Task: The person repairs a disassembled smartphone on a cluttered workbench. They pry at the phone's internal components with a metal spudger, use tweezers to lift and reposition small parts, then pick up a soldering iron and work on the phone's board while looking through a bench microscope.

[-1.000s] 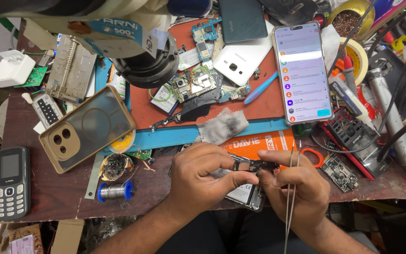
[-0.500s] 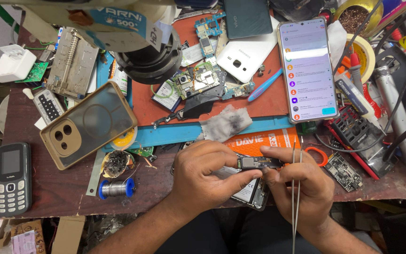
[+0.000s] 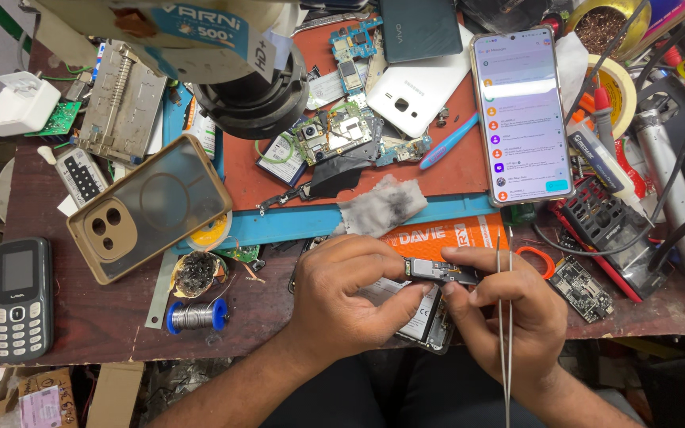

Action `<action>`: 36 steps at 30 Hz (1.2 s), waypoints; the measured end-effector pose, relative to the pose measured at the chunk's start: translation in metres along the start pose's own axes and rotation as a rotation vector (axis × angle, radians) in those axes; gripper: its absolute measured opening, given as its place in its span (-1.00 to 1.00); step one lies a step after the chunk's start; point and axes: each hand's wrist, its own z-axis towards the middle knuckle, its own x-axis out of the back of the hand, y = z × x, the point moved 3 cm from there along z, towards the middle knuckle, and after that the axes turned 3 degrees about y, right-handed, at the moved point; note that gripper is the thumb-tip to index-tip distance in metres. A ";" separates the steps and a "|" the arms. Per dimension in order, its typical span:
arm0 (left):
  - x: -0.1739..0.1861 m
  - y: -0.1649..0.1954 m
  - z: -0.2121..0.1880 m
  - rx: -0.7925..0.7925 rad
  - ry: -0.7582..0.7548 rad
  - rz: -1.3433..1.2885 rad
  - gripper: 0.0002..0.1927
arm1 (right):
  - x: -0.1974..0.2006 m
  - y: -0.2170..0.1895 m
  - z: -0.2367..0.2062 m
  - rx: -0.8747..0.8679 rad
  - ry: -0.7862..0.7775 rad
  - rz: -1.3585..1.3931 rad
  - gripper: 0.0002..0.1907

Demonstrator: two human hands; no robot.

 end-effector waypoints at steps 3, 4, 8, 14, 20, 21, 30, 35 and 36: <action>0.000 -0.001 -0.001 0.006 0.000 0.000 -0.81 | -0.001 -0.002 0.000 0.068 -0.012 0.080 -0.70; 0.000 -0.001 -0.001 0.007 0.003 -0.002 -0.81 | 0.000 -0.002 0.000 0.076 -0.025 0.106 -0.70; 0.000 -0.001 -0.001 0.018 0.003 -0.008 -0.82 | 0.004 0.000 -0.001 0.041 -0.022 0.096 -0.70; 0.000 0.000 0.000 0.012 -0.001 -0.002 -0.83 | 0.003 0.000 -0.001 0.039 -0.012 0.080 -0.69; 0.004 0.004 0.002 -0.013 -0.011 -0.052 -0.77 | 0.003 -0.002 0.000 0.068 -0.014 0.057 -0.69; 0.005 0.004 0.002 -0.024 -0.013 -0.068 -0.76 | 0.002 -0.002 -0.001 0.068 -0.018 0.057 -0.69; 0.004 0.001 0.000 0.026 -0.025 -0.115 -0.88 | 0.005 0.001 -0.003 -0.011 0.030 0.093 -0.65; 0.005 0.000 0.000 0.033 -0.031 -0.140 -0.88 | 0.004 0.002 -0.001 -0.010 0.145 0.326 -0.86; 0.005 0.000 0.000 0.029 -0.030 -0.140 -0.88 | 0.005 0.004 -0.002 -0.024 0.204 0.392 -0.89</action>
